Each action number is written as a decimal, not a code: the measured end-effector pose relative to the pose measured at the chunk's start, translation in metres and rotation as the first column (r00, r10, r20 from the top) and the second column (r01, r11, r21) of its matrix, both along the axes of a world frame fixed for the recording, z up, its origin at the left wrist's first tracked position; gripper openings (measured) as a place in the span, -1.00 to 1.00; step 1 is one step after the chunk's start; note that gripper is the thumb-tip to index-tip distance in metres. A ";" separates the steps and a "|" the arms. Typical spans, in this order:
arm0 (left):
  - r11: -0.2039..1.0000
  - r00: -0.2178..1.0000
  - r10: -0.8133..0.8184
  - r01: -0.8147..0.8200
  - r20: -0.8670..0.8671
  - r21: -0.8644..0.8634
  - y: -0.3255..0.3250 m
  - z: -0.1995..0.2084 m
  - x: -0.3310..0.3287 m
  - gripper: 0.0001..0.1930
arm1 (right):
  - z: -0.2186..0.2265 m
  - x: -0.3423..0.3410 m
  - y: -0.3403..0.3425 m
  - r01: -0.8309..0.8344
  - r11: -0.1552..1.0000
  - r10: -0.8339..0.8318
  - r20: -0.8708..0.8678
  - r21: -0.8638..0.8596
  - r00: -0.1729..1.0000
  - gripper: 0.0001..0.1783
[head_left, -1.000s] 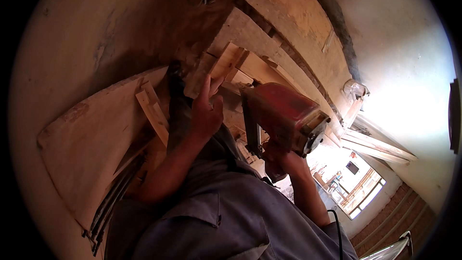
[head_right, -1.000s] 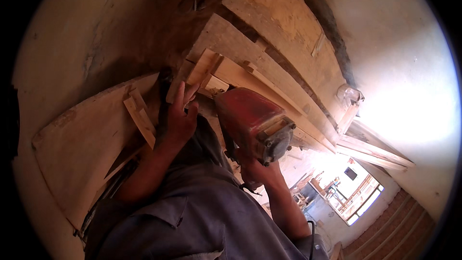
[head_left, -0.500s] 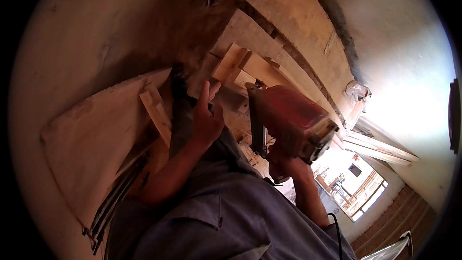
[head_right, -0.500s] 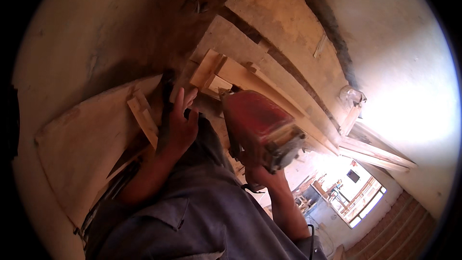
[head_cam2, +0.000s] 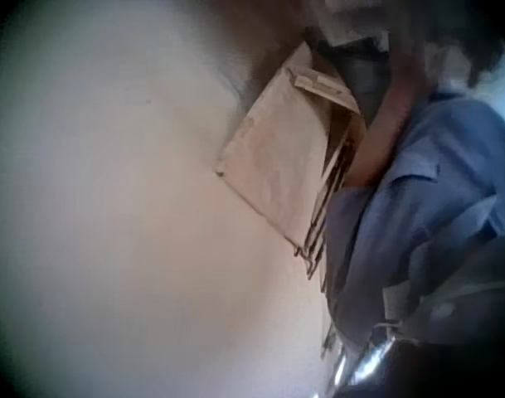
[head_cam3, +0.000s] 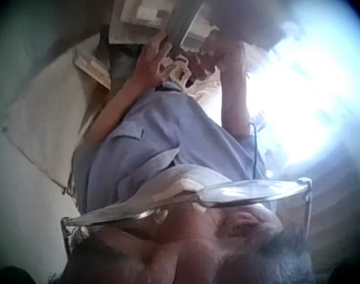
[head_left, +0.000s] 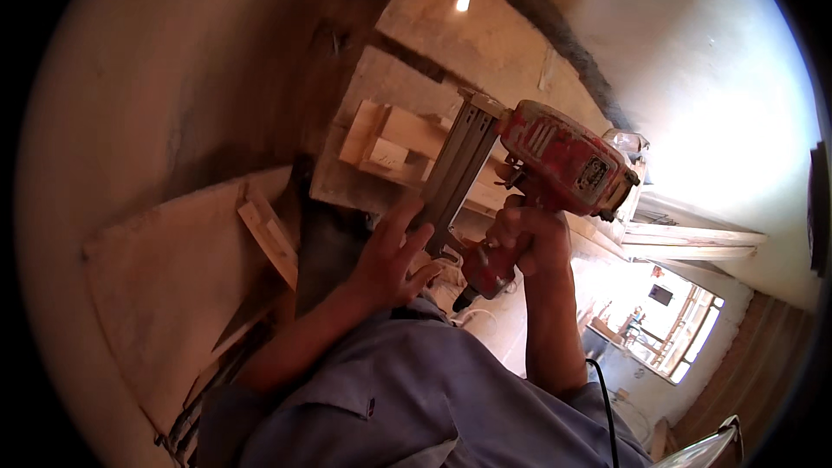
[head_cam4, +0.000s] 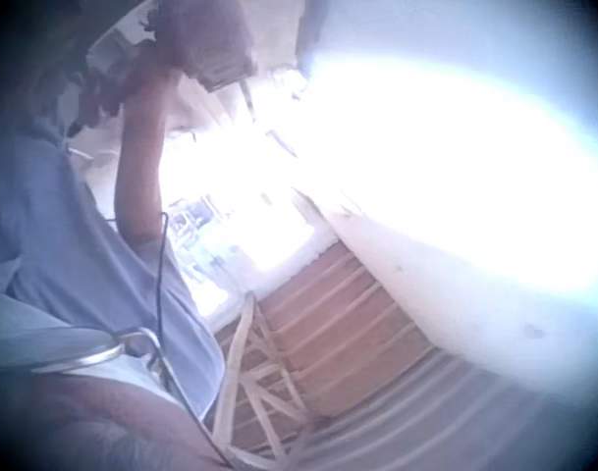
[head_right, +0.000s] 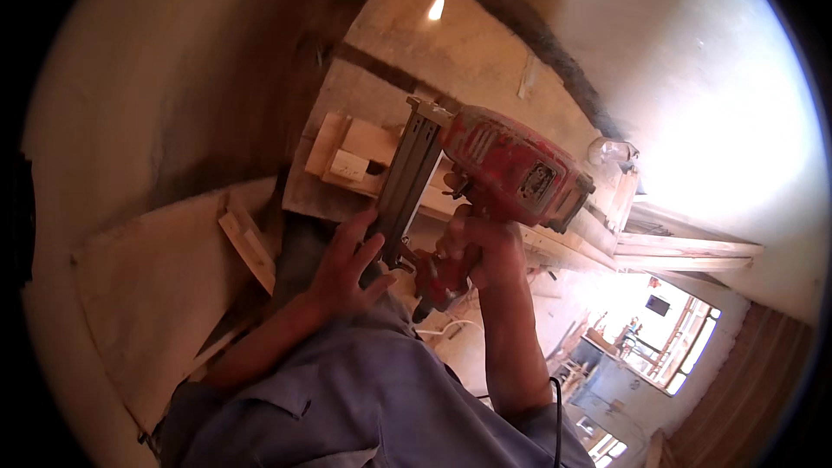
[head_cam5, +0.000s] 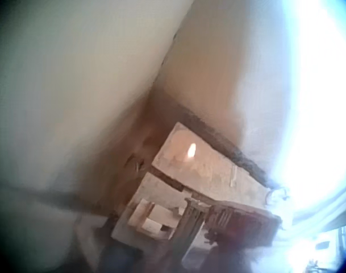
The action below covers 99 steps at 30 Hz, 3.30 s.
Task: The person assembles wooden components using a pneumatic nail gun and a hammer. They position wooden pieces on a workbench, drive nails into them, and occasionally tap the wood to ensure alignment.
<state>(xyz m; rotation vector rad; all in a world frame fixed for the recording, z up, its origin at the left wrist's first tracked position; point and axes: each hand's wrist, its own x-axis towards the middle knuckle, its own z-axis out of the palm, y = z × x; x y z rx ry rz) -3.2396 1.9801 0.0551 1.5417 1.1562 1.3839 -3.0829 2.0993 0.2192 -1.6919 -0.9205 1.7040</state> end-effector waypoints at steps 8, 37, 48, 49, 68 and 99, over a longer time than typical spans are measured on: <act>0.956 0.964 0.116 -0.042 -0.241 0.291 0.013 0.055 0.019 -0.33 | 0.017 0.077 -0.013 0.129 0.991 -0.133 -0.555 -0.047 0.821 -0.51; 0.729 0.954 -0.203 0.298 0.221 -0.617 0.162 0.185 0.142 -0.60 | 0.001 0.183 -0.062 0.222 0.953 0.018 -0.773 0.205 0.634 -0.34; 0.652 0.872 -0.210 0.461 0.442 -0.602 0.143 0.150 0.143 -0.61 | -0.005 0.190 -0.064 0.264 0.946 -0.040 -0.739 0.189 0.672 -0.39; 0.666 0.902 -0.220 0.416 0.371 -0.619 0.146 0.148 0.146 -0.57 | -0.004 0.189 -0.064 0.270 0.948 -0.054 -0.748 0.170 0.662 -0.40; 0.736 0.976 -0.153 0.218 0.155 -0.640 0.132 0.150 0.148 -0.53 | 0.006 0.188 -0.062 0.211 0.965 -0.041 -0.699 0.159 0.714 -0.52; 0.863 0.865 -0.023 0.271 0.501 -0.427 0.065 0.172 0.111 -0.77 | 0.039 0.176 -0.070 0.092 0.971 0.048 -0.557 0.221 0.829 -0.78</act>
